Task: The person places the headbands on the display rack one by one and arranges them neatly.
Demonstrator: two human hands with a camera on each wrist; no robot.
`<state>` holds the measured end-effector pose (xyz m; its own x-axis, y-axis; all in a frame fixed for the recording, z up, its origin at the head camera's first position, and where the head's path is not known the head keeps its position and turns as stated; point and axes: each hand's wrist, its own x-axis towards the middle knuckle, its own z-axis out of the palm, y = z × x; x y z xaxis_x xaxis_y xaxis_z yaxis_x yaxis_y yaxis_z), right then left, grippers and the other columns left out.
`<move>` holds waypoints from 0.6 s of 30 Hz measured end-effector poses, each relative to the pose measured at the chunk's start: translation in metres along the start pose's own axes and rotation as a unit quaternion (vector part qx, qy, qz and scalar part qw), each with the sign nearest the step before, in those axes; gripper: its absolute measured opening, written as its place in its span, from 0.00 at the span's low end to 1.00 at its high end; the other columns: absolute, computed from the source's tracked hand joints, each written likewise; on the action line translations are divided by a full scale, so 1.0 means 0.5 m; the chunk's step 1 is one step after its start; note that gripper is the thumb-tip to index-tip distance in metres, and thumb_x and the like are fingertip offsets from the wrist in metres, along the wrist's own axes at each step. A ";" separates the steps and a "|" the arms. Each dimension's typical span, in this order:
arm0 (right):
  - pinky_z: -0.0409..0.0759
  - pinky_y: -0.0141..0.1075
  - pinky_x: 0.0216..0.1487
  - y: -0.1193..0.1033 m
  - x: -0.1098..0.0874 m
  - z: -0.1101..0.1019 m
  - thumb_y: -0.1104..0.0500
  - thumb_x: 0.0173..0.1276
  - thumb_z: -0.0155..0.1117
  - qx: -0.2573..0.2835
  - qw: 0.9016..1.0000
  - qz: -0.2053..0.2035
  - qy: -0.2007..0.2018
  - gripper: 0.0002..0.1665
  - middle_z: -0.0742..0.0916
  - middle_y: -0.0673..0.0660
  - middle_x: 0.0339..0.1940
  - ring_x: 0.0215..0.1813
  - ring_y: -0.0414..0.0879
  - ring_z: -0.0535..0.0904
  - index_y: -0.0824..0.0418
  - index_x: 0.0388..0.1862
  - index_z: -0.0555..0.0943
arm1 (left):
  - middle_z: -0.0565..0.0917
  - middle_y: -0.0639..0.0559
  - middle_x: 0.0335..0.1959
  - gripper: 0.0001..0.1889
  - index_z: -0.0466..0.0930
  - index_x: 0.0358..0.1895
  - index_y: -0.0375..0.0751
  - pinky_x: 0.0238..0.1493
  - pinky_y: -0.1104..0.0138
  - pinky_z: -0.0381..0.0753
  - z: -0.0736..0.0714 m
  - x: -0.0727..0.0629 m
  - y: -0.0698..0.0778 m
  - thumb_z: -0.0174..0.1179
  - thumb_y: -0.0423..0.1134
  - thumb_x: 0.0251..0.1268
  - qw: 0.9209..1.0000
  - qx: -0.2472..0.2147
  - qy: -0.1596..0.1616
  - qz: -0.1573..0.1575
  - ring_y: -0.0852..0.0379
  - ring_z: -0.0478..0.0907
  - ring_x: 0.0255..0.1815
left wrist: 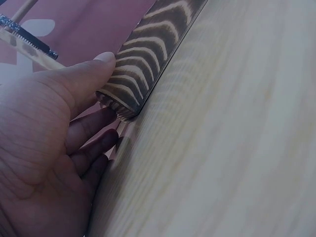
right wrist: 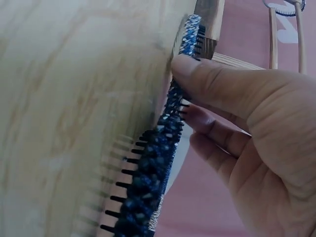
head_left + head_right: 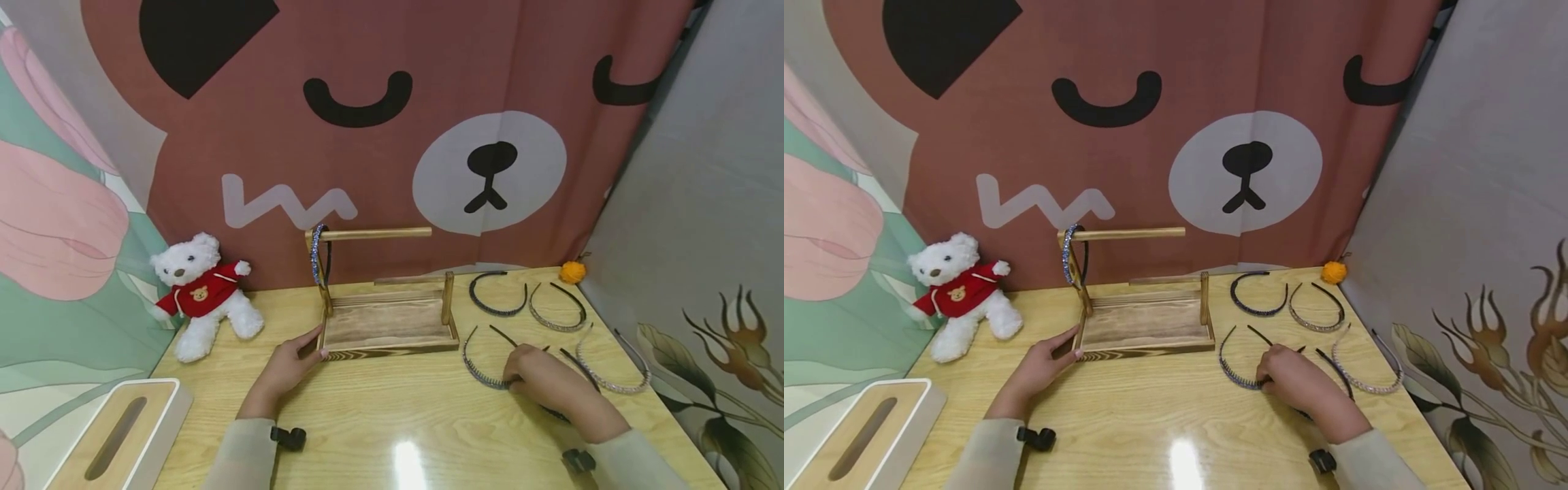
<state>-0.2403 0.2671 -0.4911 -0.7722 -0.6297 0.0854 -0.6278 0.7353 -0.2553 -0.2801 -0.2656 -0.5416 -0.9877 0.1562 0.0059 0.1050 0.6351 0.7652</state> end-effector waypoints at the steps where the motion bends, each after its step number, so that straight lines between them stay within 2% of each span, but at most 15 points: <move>1: 0.88 0.37 0.46 -0.002 -0.002 -0.004 0.65 0.64 0.82 0.010 1.000 0.016 -0.001 0.11 0.89 0.41 0.38 0.44 0.41 0.84 0.48 0.39 0.95 | 0.72 0.40 0.82 0.35 0.68 0.85 0.55 0.84 0.36 0.64 0.000 0.000 0.000 0.66 0.51 0.81 1.000 0.001 0.000 0.000 0.33 0.65 0.84; 5: 0.89 0.38 0.48 -0.008 -0.009 -0.032 0.61 0.71 0.79 0.062 0.994 0.084 0.013 0.10 0.90 0.41 0.46 0.50 0.43 0.86 0.47 0.47 0.93 | 0.72 0.39 0.82 0.35 0.68 0.85 0.56 0.84 0.37 0.64 -0.001 0.001 0.001 0.66 0.52 0.81 1.000 0.006 0.001 0.000 0.33 0.66 0.84; 8: 0.89 0.39 0.48 0.000 -0.009 -0.057 0.58 0.74 0.76 0.099 0.988 0.106 0.047 0.09 0.91 0.44 0.48 0.52 0.45 0.87 0.47 0.50 0.92 | 0.72 0.39 0.82 0.35 0.68 0.86 0.56 0.84 0.37 0.64 -0.003 0.002 0.002 0.66 0.52 0.81 1.000 0.010 0.002 0.000 0.33 0.66 0.84; 10: 0.89 0.38 0.47 0.010 -0.006 -0.071 0.57 0.76 0.75 0.149 0.980 0.114 0.069 0.07 0.91 0.46 0.48 0.51 0.44 0.87 0.50 0.51 0.91 | 0.72 0.39 0.82 0.35 0.68 0.86 0.56 0.84 0.36 0.64 -0.003 0.003 0.002 0.66 0.52 0.81 1.000 0.010 0.002 0.000 0.33 0.65 0.84; 12: 0.88 0.38 0.48 0.023 0.003 -0.083 0.56 0.80 0.71 0.222 0.962 0.128 0.088 0.07 0.91 0.50 0.47 0.50 0.43 0.86 0.54 0.52 0.90 | 0.72 0.40 0.82 0.35 0.68 0.86 0.56 0.84 0.36 0.63 -0.004 0.002 0.001 0.66 0.52 0.81 1.000 0.012 0.003 0.001 0.33 0.65 0.84; 15: 0.86 0.31 0.51 0.042 0.020 -0.095 0.51 0.85 0.65 0.321 0.925 0.161 0.125 0.15 0.89 0.54 0.48 0.50 0.38 0.84 0.61 0.56 0.87 | 0.72 0.40 0.82 0.35 0.68 0.85 0.56 0.84 0.37 0.64 -0.001 0.001 0.000 0.66 0.53 0.80 1.000 0.012 0.008 -0.002 0.33 0.65 0.84; 17: 0.85 0.26 0.55 0.053 0.033 -0.101 0.49 0.87 0.61 0.381 0.895 0.174 0.150 0.18 0.87 0.52 0.49 0.51 0.36 0.82 0.63 0.57 0.84 | 0.73 0.39 0.82 0.35 0.68 0.85 0.54 0.84 0.36 0.64 0.002 0.000 -0.002 0.66 0.53 0.81 1.000 0.017 0.009 0.002 0.32 0.66 0.84; 18: 0.84 0.25 0.55 0.057 0.039 -0.104 0.49 0.88 0.60 0.419 0.875 0.179 0.161 0.19 0.86 0.50 0.48 0.51 0.35 0.81 0.63 0.57 0.83 | 0.73 0.39 0.82 0.35 0.68 0.85 0.54 0.84 0.36 0.64 0.005 0.000 -0.003 0.66 0.54 0.81 1.000 0.016 0.009 0.000 0.32 0.66 0.84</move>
<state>-0.2784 0.2889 -0.4469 -0.9769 -0.1943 0.0888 -0.1524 0.3430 -0.9269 -0.2800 -0.2648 -0.5442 -0.9895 0.1432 0.0174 0.1084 0.6584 0.7448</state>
